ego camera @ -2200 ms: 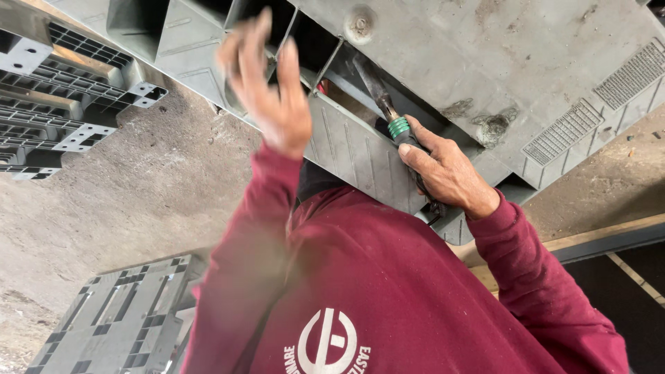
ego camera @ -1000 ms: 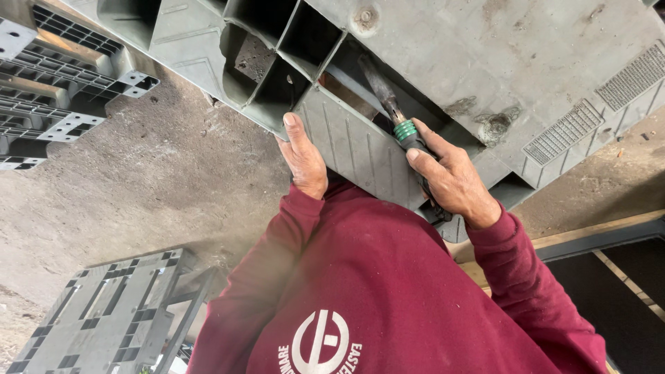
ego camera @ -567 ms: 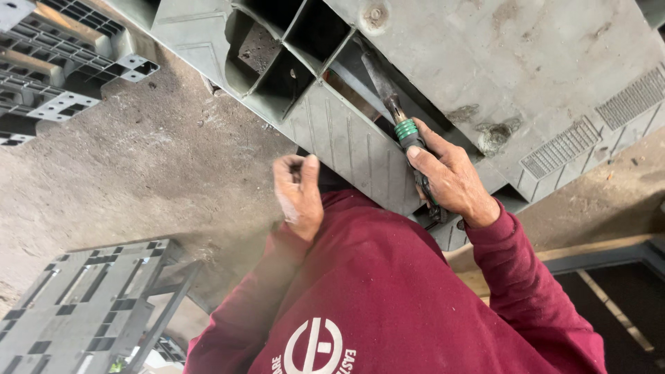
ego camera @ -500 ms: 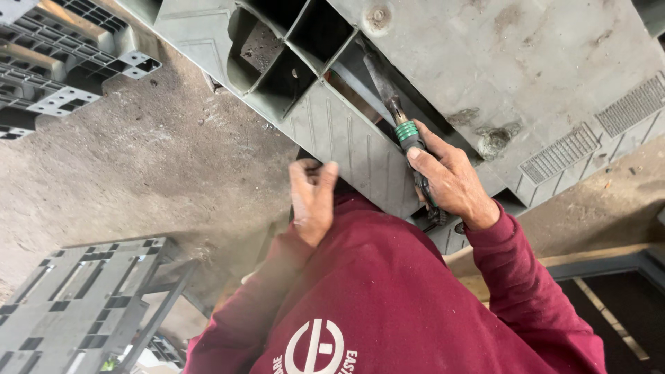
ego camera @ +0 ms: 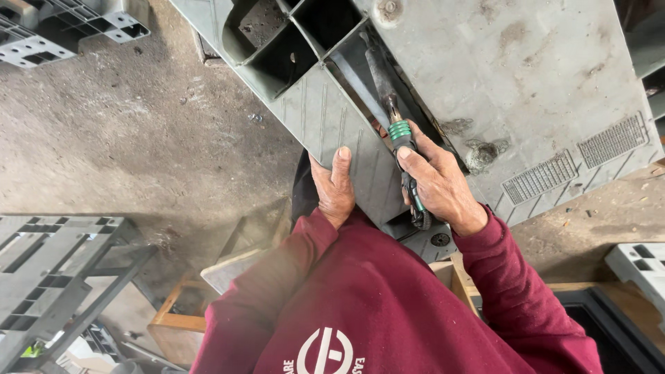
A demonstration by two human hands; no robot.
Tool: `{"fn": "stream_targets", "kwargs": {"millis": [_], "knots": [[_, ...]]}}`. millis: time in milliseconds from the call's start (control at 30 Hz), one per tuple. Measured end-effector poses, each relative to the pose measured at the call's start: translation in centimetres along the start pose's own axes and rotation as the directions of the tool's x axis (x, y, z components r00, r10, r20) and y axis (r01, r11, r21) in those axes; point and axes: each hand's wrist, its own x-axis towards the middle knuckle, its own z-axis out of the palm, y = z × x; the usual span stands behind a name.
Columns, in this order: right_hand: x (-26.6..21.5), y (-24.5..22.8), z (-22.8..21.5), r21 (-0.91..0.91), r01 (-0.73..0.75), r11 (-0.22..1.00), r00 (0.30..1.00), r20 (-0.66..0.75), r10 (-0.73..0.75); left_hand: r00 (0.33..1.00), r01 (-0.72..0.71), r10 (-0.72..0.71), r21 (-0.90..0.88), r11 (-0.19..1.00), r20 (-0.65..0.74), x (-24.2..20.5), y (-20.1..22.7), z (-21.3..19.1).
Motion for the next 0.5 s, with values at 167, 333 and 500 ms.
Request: {"fn": "stream_targets", "kwargs": {"millis": [167,333,500], "knots": [[0.01,-0.06,-0.03,0.009,-0.024,1.000,1.000,-0.005,0.024,1.000,0.000,0.000,0.004,1.000,-0.016,0.00,0.10,0.11],[-0.01,-0.12,-0.07,0.001,-0.008,1.000,1.000,0.009,0.008,0.999,0.001,0.000,0.011,1.000,-0.040,0.02,-0.17,0.17],[0.08,-0.26,-0.02,-0.013,-0.016,1.000,1.000,0.000,0.016,0.998,0.042,-0.043,-0.026,0.999,-0.046,0.04,-0.41,0.19]]}}
